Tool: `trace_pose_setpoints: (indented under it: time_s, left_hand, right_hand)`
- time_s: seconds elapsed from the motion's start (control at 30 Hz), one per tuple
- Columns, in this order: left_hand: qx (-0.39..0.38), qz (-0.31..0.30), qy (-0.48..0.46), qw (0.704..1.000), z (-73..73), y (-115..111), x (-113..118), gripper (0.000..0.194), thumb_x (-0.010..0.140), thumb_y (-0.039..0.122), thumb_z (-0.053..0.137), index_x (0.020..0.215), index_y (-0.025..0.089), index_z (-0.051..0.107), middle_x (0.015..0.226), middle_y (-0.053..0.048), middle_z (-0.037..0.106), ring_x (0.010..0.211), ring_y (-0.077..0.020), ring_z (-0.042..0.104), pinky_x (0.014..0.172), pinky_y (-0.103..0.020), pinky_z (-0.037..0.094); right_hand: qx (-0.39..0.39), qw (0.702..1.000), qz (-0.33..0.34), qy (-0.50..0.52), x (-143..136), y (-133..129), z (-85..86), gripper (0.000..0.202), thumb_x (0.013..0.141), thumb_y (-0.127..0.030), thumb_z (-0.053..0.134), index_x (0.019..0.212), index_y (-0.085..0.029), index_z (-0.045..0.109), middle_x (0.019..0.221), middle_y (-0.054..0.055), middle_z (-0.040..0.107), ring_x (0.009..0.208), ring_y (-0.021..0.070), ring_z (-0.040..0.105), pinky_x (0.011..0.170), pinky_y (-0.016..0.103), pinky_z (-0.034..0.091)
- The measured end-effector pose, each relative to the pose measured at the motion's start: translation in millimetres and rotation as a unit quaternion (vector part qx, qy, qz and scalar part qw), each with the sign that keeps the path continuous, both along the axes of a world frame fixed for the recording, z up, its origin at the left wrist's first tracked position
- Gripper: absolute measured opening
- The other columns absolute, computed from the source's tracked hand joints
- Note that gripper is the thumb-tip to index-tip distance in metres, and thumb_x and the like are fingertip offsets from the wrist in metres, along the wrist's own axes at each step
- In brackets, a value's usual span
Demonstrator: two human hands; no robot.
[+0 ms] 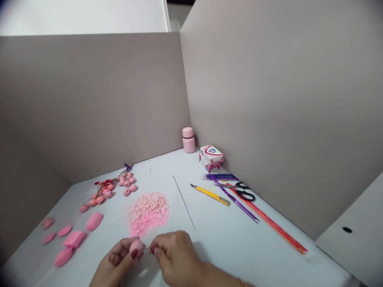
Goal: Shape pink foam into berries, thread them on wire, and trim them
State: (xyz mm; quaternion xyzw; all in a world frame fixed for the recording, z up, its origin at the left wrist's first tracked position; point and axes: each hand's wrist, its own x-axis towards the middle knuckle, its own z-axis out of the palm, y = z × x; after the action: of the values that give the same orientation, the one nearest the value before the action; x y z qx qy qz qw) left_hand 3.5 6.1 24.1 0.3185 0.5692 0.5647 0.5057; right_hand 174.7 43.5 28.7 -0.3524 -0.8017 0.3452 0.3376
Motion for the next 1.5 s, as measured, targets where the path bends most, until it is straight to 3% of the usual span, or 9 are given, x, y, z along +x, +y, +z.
trace_pose_setpoints:
  time_s: [0.1, 0.33, 0.4, 0.5, 0.73, 0.83, 1.1, 1.33, 1.5]
  left_hand:
    - [0.006, 0.049, 0.039, 0.998, 6.1, -0.7, -7.7, 0.032, 0.051, 0.039, 0.079, 0.072, 0.018, 0.069, 0.064, 0.001, 0.069, 0.067, -0.0128, 0.06, 0.065, -0.019, 0.045]
    - [0.033, 0.022, 0.134, 0.99, 7.1, -5.0, -11.8, 0.035, 0.059, 0.041, 0.072, 0.089, 0.023, 0.067, 0.085, -0.003, 0.075, 0.085, -0.0215, 0.066, 0.076, -0.026, 0.049]
    - [0.051, 0.032, 0.275, 0.96, 4.4, -6.7, -13.0, 0.028, 0.061, 0.042, 0.07, 0.083, 0.024, 0.068, 0.085, -0.004, 0.073, 0.081, -0.0244, 0.065, 0.068, -0.028, 0.049]
    - [0.151, 0.029, 0.462, 0.873, 0.1, -8.1, -13.4, 0.018, 0.067, 0.038, 0.065, 0.082, 0.026, 0.067, 0.078, -0.005, 0.07, 0.076, -0.026, 0.061, 0.062, -0.031, 0.046]
    - [0.284, -0.008, 0.581, 0.762, -13.0, -4.9, -15.4, 0.015, 0.073, 0.024, 0.064, 0.087, 0.023, 0.061, 0.074, -0.004, 0.067, 0.069, -0.0223, 0.058, 0.067, -0.031, 0.042]
    - [0.29, -0.009, 0.598, 0.747, -17.7, -4.6, -16.9, 0.018, 0.073, 0.022, 0.065, 0.09, 0.02, 0.061, 0.077, -0.005, 0.065, 0.071, -0.0222, 0.056, 0.069, -0.032, 0.042]
    - [0.265, 0.009, 0.567, 0.78, -16.8, -7.5, -11.2, 0.018, 0.076, 0.029, 0.061, 0.092, 0.021, 0.063, 0.074, -0.005, 0.063, 0.071, -0.0224, 0.055, 0.068, -0.034, 0.042]
    - [0.096, 0.027, 0.269, 0.958, 5.6, -10.5, -2.0, 0.024, 0.068, 0.037, 0.065, 0.088, 0.023, 0.065, 0.088, -0.004, 0.07, 0.082, -0.023, 0.063, 0.074, -0.028, 0.048]
    - [0.065, 0.031, 0.124, 0.99, 10.2, -6.5, -7.0, 0.029, 0.06, 0.04, 0.072, 0.079, 0.022, 0.06, 0.073, -0.002, 0.071, 0.078, -0.0204, 0.064, 0.07, -0.026, 0.049]
  right_hand:
    - [-0.034, 0.998, -0.055, 0.016, 0.5, 5.1, -0.9, 0.021, 0.077, -0.013, 0.047, 0.072, -0.018, 0.067, 0.057, -0.002, 0.062, 0.053, 0.0111, 0.054, 0.053, 0.019, 0.036]
    - [-0.064, 0.994, -0.076, 0.052, -0.6, 10.3, -2.2, 0.02, 0.078, -0.016, 0.047, 0.068, -0.018, 0.063, 0.051, -0.004, 0.049, 0.049, 0.0101, 0.045, 0.048, 0.019, 0.032]
    - [-0.07, 0.993, -0.082, 0.058, -0.4, 10.5, -1.3, 0.02, 0.079, -0.018, 0.046, 0.067, -0.017, 0.063, 0.051, -0.004, 0.047, 0.049, 0.0105, 0.044, 0.048, 0.02, 0.031]
    - [-0.067, 0.993, -0.078, 0.055, -0.1, 9.2, -0.5, 0.022, 0.079, -0.018, 0.044, 0.067, -0.017, 0.062, 0.052, -0.004, 0.047, 0.05, 0.0109, 0.044, 0.048, 0.02, 0.031]
    - [-0.049, 0.995, -0.073, 0.04, -0.6, 5.8, -3.8, 0.022, 0.08, -0.017, 0.044, 0.07, -0.018, 0.063, 0.055, -0.003, 0.052, 0.052, 0.011, 0.046, 0.051, 0.02, 0.033]
    - [-0.041, 0.996, -0.071, 0.034, -0.8, 6.5, -4.1, 0.022, 0.081, -0.017, 0.044, 0.071, -0.018, 0.063, 0.056, -0.003, 0.053, 0.052, 0.0109, 0.047, 0.051, 0.02, 0.033]
    - [-0.032, 0.997, -0.064, 0.025, -1.2, 6.4, -4.3, 0.022, 0.081, -0.016, 0.044, 0.07, -0.018, 0.063, 0.057, -0.004, 0.054, 0.053, 0.0109, 0.048, 0.053, 0.02, 0.034]
    - [-0.025, 0.998, -0.062, 0.019, 0.2, 6.3, -5.4, 0.022, 0.082, -0.016, 0.043, 0.072, -0.019, 0.062, 0.058, -0.003, 0.057, 0.053, 0.0115, 0.049, 0.053, 0.02, 0.035]
    - [-0.016, 0.997, -0.067, 0.022, 0.7, 6.0, -5.8, 0.022, 0.081, -0.014, 0.043, 0.073, -0.019, 0.062, 0.061, -0.003, 0.059, 0.055, 0.0117, 0.052, 0.055, 0.021, 0.037]
